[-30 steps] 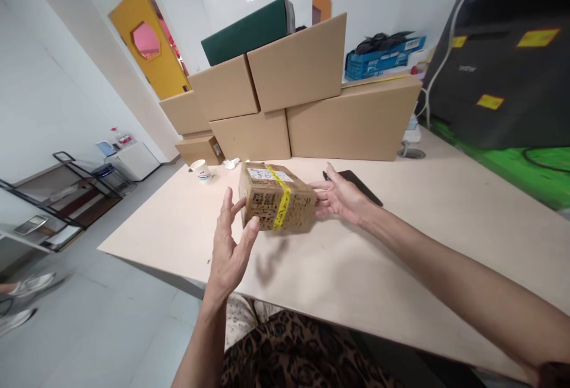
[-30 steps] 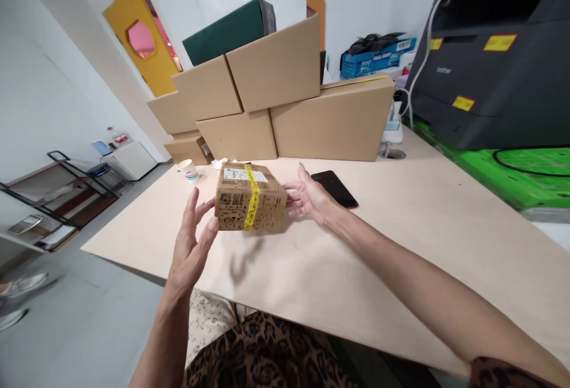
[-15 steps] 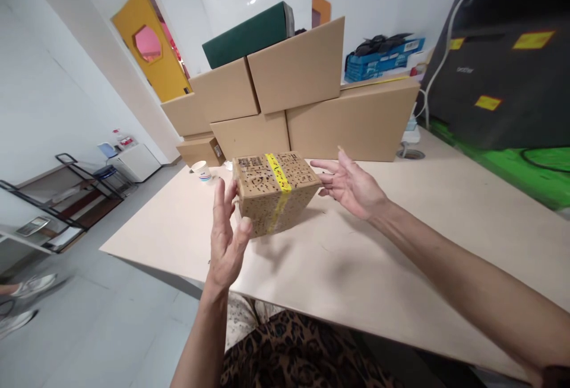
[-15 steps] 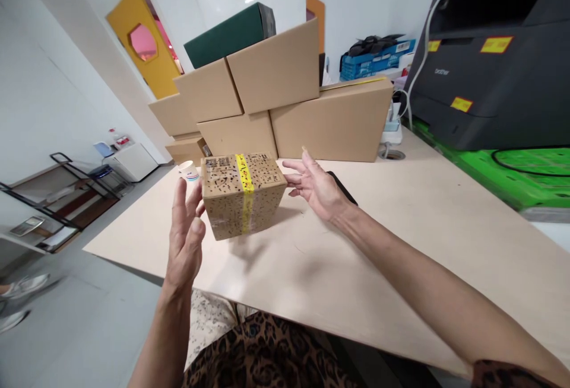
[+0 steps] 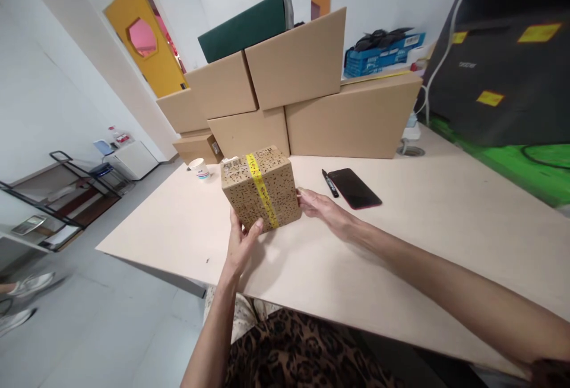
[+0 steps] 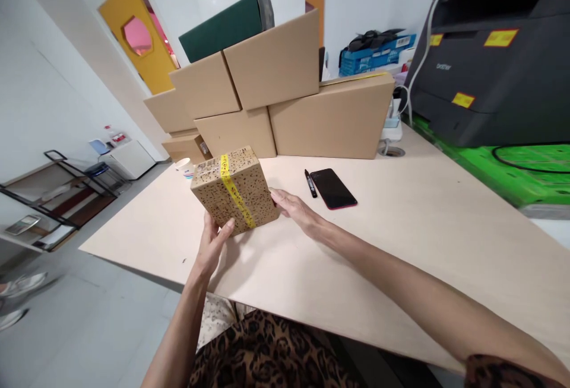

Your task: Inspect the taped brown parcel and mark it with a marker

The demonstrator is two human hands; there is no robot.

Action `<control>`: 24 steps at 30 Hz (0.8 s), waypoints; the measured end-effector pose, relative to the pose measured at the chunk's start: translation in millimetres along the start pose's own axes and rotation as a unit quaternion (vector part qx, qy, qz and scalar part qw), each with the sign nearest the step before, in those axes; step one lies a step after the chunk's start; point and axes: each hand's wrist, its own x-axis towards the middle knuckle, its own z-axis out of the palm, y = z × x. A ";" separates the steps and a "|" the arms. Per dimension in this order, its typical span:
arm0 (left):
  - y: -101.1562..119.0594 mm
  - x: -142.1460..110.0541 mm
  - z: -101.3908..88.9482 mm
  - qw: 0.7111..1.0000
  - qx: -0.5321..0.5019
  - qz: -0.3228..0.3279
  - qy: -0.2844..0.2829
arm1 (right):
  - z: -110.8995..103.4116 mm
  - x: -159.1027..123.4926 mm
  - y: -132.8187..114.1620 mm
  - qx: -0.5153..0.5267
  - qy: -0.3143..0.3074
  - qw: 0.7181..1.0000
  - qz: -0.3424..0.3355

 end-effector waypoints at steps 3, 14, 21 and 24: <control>17.2 -6.2 0.0 1.000 -0.004 -0.020 -0.004 | -5.0 -7.1 -16.1 -0.024 0.022 0.998 -0.062; 51.0 -27.6 -10.9 0.999 0.015 -0.032 0.027 | -13.7 -23.3 -62.4 -0.061 0.130 0.979 -0.142; 51.2 -30.4 -13.1 0.999 0.022 0.023 0.017 | -16.9 -13.6 -48.6 -0.030 0.112 0.980 -0.160; 49.2 -28.6 -10.6 0.999 0.015 0.045 -0.011 | -15.3 -11.4 -47.2 0.003 0.095 0.982 -0.165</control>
